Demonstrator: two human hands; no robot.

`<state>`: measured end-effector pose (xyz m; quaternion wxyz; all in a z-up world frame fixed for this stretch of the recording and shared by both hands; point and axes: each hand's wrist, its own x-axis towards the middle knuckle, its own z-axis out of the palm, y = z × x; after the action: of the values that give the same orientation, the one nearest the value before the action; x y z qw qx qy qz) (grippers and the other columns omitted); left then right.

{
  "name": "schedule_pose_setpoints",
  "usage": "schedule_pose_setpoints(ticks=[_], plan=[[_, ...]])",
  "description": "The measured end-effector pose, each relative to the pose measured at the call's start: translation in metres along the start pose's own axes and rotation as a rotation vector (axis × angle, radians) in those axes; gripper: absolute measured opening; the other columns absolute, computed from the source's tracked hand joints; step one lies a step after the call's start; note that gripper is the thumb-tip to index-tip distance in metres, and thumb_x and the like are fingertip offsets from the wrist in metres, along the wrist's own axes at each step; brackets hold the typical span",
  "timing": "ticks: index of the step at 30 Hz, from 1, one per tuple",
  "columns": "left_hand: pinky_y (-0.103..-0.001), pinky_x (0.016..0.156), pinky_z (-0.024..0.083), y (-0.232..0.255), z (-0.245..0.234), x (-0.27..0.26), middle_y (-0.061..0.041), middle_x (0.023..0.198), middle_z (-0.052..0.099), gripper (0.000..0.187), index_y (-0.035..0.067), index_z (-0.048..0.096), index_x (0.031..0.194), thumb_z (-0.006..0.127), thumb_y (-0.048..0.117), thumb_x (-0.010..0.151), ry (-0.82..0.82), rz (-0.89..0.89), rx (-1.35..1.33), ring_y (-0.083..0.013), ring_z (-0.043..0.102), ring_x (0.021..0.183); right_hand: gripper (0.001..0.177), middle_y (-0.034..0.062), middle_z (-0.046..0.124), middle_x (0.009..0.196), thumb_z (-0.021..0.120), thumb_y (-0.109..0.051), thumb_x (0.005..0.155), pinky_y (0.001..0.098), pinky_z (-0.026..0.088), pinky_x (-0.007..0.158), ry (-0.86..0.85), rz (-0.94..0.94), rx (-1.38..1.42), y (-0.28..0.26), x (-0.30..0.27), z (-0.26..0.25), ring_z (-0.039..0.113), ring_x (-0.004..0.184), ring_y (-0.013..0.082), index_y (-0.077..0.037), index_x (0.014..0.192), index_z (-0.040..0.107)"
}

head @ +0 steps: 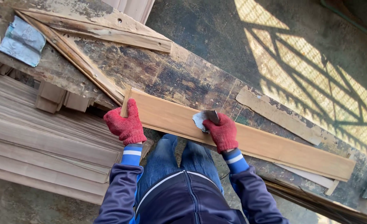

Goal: Sanding a long wooden plank by hand using a piece of sandpaper.

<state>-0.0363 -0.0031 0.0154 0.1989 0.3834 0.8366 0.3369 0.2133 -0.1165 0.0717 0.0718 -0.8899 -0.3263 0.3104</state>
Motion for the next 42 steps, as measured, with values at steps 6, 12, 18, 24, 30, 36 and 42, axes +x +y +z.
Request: schedule_pose_setpoints(ticks=[6,12,18,24,30,36,42], plan=[[-0.041,0.070,0.060,0.000,0.002,-0.002,-0.017,0.079,0.062,0.049,0.005,0.069,0.089,0.100,0.040,0.075,0.031,0.004,0.011,-0.0393,0.072,0.079,0.032,0.0066,0.068,0.090,0.075,-0.053,0.078,0.0466,0.059,0.085,0.003,-0.167,0.037,-0.074,0.015,0.051,0.069,0.097,0.0333,-0.023,0.085,0.067],[-0.041,0.069,0.059,-0.021,0.013,0.001,-0.013,0.085,0.067,0.047,0.012,0.069,0.093,0.098,0.046,0.077,-0.015,0.055,0.011,-0.0364,0.073,0.083,0.032,0.0104,0.064,0.083,0.071,-0.049,0.084,0.0503,0.058,0.077,0.107,-0.376,0.026,-0.090,0.008,0.057,0.070,0.088,0.0367,-0.019,0.082,0.063],[-0.033,0.068,0.061,-0.015,0.004,0.003,-0.012,0.081,0.066,0.044,0.011,0.068,0.093,0.098,0.044,0.087,-0.033,0.085,0.025,-0.0303,0.074,0.079,0.033,0.0136,0.073,0.090,0.080,-0.045,0.080,0.0475,0.057,0.088,0.145,0.164,0.238,0.092,-0.003,-0.019,0.072,0.100,0.0355,-0.018,0.096,0.071],[-0.035,0.070,0.061,-0.006,-0.003,0.001,-0.016,0.082,0.066,0.048,0.007,0.066,0.095,0.097,0.043,0.090,-0.068,0.105,0.060,-0.0321,0.074,0.081,0.055,0.0109,0.075,0.094,0.089,-0.059,0.066,0.0455,0.059,0.087,0.372,0.523,0.269,0.207,0.006,-0.032,0.070,0.103,0.0343,-0.023,0.104,0.076],[-0.038,0.070,0.061,-0.016,0.003,0.006,-0.016,0.084,0.065,0.052,0.008,0.066,0.095,0.095,0.051,0.092,-0.084,0.086,0.100,-0.0343,0.074,0.082,0.026,0.0123,0.072,0.086,0.079,-0.041,0.080,0.0509,0.058,0.082,0.200,0.011,0.223,0.022,0.003,0.022,0.071,0.093,0.0391,-0.018,0.091,0.072],[-0.038,0.068,0.060,-0.018,0.004,0.014,-0.014,0.084,0.068,0.053,0.012,0.066,0.095,0.095,0.056,0.088,-0.110,0.047,0.121,-0.0324,0.074,0.082,0.024,-0.0005,0.067,0.085,0.076,-0.049,0.084,0.0402,0.059,0.079,0.227,-0.214,0.107,0.038,0.009,0.020,0.072,0.090,0.0265,-0.028,0.085,0.066],[-0.033,0.068,0.061,-0.005,-0.004,0.007,-0.016,0.085,0.066,0.051,0.008,0.066,0.096,0.097,0.048,0.090,-0.107,0.017,0.053,-0.0314,0.074,0.082,0.044,0.0089,0.073,0.085,0.082,-0.059,0.071,0.0431,0.058,0.085,0.294,0.384,0.135,0.179,0.015,-0.032,0.072,0.097,0.0331,-0.023,0.093,0.074]])
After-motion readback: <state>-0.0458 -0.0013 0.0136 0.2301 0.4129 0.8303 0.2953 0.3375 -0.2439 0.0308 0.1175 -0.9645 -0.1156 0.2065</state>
